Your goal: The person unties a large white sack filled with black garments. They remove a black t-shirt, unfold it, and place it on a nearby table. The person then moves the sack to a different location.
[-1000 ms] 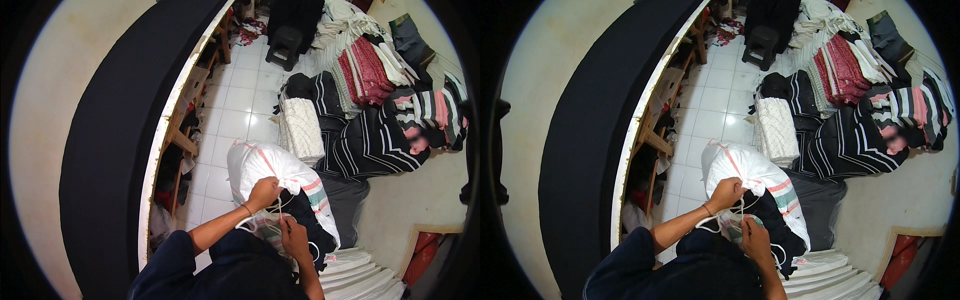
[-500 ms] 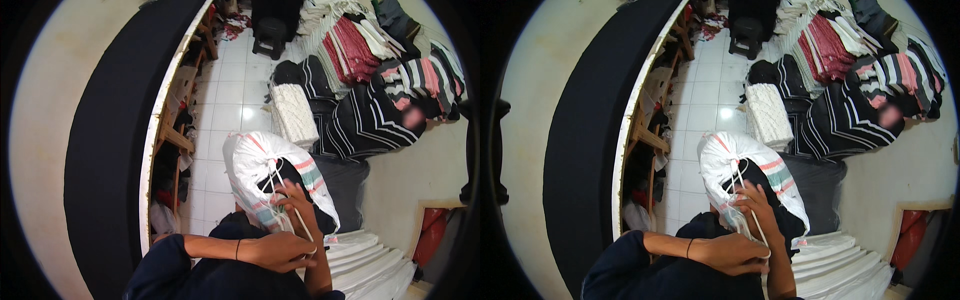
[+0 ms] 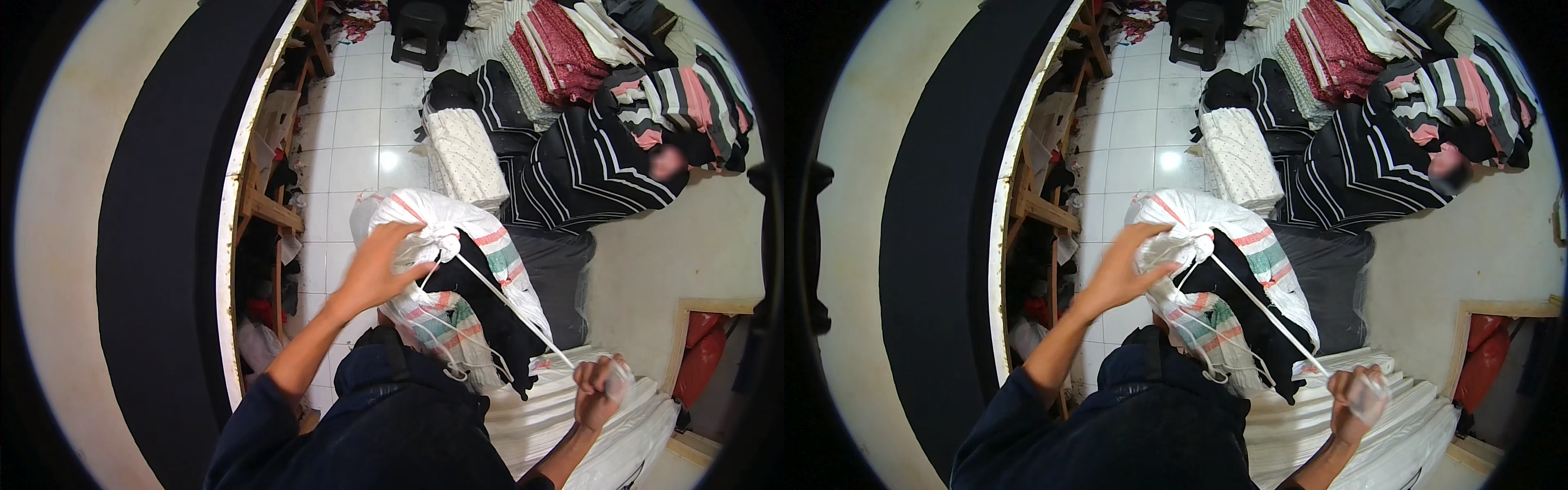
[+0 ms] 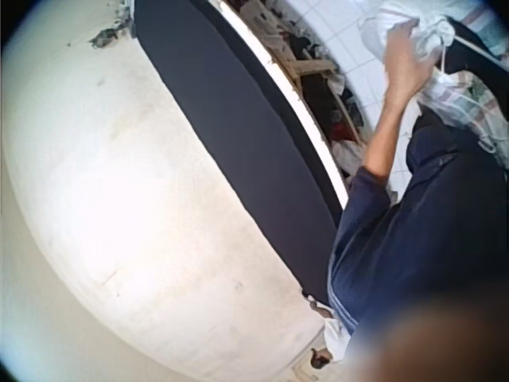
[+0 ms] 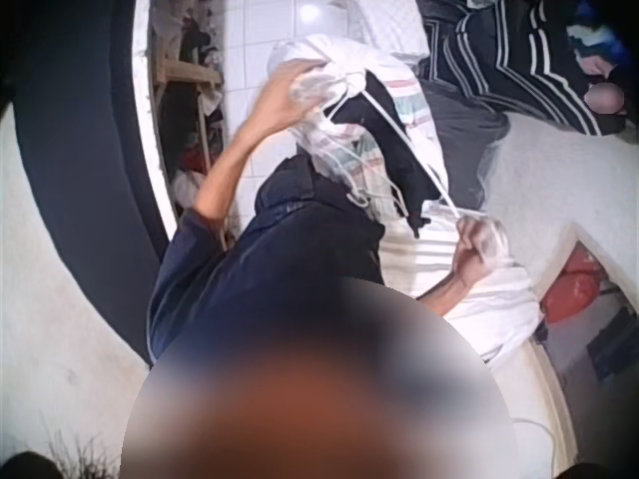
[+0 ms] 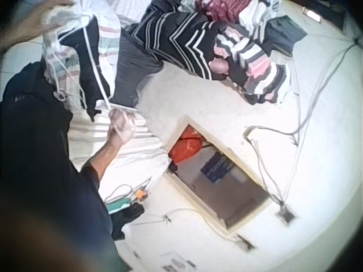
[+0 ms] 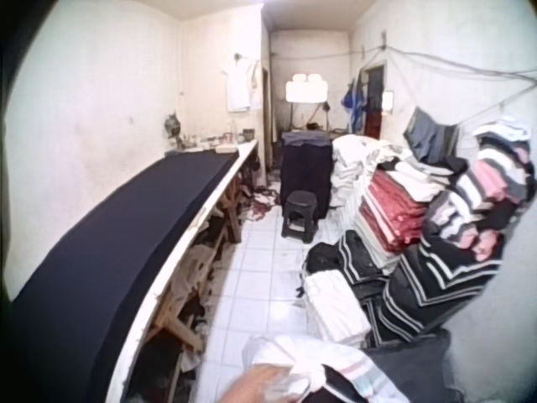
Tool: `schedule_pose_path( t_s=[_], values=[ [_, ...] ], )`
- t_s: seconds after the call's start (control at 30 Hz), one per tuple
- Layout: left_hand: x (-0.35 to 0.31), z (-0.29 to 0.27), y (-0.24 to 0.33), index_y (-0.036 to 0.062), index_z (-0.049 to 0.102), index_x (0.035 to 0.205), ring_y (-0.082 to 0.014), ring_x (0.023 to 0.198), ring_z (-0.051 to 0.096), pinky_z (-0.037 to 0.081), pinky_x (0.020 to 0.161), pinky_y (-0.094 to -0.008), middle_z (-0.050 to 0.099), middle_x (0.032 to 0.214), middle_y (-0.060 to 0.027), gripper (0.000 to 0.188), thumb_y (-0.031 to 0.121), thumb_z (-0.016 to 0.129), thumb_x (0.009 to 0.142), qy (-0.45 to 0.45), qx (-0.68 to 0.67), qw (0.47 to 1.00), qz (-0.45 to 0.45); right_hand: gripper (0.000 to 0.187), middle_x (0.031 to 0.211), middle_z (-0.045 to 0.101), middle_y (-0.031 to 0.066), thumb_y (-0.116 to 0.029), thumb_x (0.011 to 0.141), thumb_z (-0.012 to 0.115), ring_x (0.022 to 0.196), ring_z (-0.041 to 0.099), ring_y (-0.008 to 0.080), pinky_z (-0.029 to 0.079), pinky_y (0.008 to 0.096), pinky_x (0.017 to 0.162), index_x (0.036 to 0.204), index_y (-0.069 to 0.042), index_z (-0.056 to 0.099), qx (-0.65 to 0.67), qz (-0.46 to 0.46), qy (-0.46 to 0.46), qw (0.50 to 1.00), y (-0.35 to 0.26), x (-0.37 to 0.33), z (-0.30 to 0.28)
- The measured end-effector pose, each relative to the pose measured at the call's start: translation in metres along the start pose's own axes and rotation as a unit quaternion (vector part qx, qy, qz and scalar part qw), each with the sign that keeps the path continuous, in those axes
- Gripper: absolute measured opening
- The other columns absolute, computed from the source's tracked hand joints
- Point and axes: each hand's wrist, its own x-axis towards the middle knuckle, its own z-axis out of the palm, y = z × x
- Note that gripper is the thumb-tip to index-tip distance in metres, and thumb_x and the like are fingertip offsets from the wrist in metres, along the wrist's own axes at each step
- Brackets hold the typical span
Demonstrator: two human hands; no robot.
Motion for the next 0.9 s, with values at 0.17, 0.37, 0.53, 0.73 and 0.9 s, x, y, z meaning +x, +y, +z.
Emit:
schedule_pose_path(
  t_s=[0.17, 0.37, 0.53, 0.73, 0.9],
  values=[
    [-0.007, 0.128, -0.096, -0.0004, 0.073, 0.128, -0.0304, 0.094, 0.078, 0.063, 0.081, -0.0395, 0.078, 0.110, -0.0197, 0.040, 0.019, 0.087, 0.096, 0.002, -0.183, 0.968, -0.175, 0.025, 0.069, 0.030, -0.0077, -0.030, 0.120, 0.049, 0.053, 0.023, 0.0067, 0.026, 0.0289, 0.055, 0.113, -0.009, 0.059, 0.053, -0.105, 0.049, 0.992, -0.016, 0.003, -0.007],
    [0.010, 0.112, -0.147, 0.0051, 0.063, 0.092, -0.0159, 0.073, 0.075, 0.064, 0.070, -0.0297, 0.072, 0.084, -0.0068, 0.037, 0.033, 0.083, 0.106, 0.010, -0.424, 0.799, -0.426, 0.042, 0.103, 0.056, 0.0038, -0.011, 0.100, 0.063, 0.087, 0.056, 0.0164, 0.048, 0.0315, 0.076, 0.141, -0.005, 0.059, -0.161, 0.064, 0.255, 0.951, 0.079, 0.029, -0.032],
    [0.027, 0.110, -0.126, 0.0099, 0.059, 0.085, -0.0133, 0.070, 0.072, 0.061, 0.067, -0.0287, 0.067, 0.080, -0.0031, 0.043, 0.037, 0.088, 0.101, 0.008, -0.396, 0.808, -0.436, 0.056, 0.154, 0.050, 0.0215, -0.001, 0.091, 0.076, 0.146, 0.048, 0.0366, 0.041, 0.0487, 0.121, 0.145, -0.003, 0.061, -0.642, -0.197, 0.166, 0.722, 0.155, 0.054, 0.016],
    [0.029, 0.110, -0.124, 0.0102, 0.057, 0.083, -0.0115, 0.068, 0.069, 0.056, 0.062, -0.0273, 0.065, 0.076, -0.0022, 0.046, 0.038, 0.091, 0.098, -0.011, -0.350, 0.845, -0.405, 0.029, 0.122, 0.075, 0.0190, -0.010, 0.098, 0.082, 0.116, 0.072, 0.0355, 0.055, 0.0415, 0.103, 0.123, 0.002, 0.076, -0.428, -0.219, -0.100, 0.871, 0.218, 0.157, 0.153],
    [0.005, 0.099, -0.132, 0.0010, 0.071, 0.115, -0.0139, 0.109, 0.068, 0.055, 0.099, -0.0320, 0.074, 0.112, -0.0043, 0.039, 0.012, 0.095, 0.087, -0.110, -0.317, 0.898, -0.283, 0.020, 0.106, 0.077, 0.0202, -0.001, 0.091, 0.079, 0.095, 0.076, 0.0323, 0.059, 0.0404, 0.087, 0.110, 0.003, 0.076, -0.494, -0.046, -0.187, 0.848, 0.265, 0.192, 0.157]
  ],
)
